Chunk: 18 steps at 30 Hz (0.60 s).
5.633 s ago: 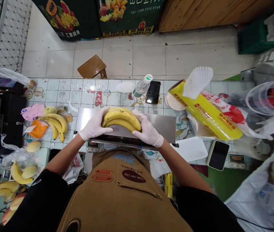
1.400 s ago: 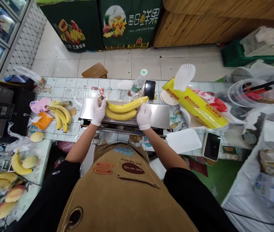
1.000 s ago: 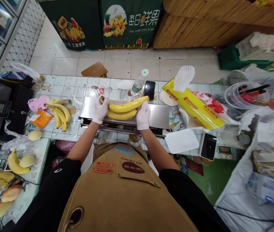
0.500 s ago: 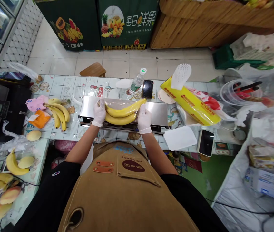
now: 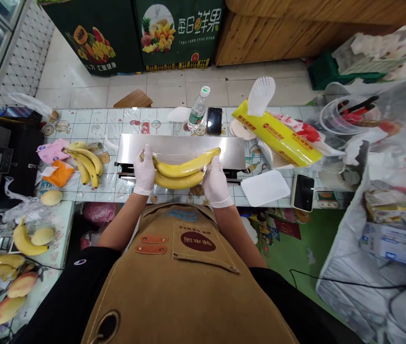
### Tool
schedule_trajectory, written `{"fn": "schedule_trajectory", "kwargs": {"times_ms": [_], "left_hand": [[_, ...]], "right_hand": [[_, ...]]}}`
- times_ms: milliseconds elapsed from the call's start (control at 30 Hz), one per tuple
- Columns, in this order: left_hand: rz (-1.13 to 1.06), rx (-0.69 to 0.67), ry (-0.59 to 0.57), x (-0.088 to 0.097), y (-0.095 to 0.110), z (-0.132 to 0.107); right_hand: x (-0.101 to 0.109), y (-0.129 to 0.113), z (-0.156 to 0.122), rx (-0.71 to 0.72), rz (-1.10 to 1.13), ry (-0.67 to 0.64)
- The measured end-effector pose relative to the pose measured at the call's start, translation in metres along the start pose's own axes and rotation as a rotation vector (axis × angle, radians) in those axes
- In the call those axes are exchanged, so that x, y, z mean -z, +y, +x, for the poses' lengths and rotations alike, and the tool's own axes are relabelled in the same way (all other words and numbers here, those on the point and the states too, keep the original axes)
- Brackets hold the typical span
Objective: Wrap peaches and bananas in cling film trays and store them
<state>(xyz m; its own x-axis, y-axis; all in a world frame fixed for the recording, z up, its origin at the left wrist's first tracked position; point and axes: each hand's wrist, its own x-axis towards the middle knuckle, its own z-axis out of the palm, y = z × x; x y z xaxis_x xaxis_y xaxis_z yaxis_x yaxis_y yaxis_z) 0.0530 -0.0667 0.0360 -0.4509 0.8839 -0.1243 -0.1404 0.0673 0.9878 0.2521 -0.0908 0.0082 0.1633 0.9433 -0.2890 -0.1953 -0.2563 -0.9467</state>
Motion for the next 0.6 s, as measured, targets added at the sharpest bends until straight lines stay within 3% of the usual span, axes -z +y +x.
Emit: {"fn": "schedule_trajectory", "kwargs": {"times_ms": [200, 400, 600], "left_hand": [[-0.026, 0.060, 0.044, 0.009, -0.002, -0.023], [-0.081, 0.168, 0.030, 0.012, -0.012, -0.039], [-0.001, 0.108, 0.067, 0.026, -0.035, -0.056]], "right_hand": [[0.001, 0.003, -0.033, -0.052, 0.064, -0.008], [0.006, 0.022, -0.046, -0.100, 0.122, 0.080], [0.006, 0.036, -0.064, -0.150, 0.146, 0.103]]}}
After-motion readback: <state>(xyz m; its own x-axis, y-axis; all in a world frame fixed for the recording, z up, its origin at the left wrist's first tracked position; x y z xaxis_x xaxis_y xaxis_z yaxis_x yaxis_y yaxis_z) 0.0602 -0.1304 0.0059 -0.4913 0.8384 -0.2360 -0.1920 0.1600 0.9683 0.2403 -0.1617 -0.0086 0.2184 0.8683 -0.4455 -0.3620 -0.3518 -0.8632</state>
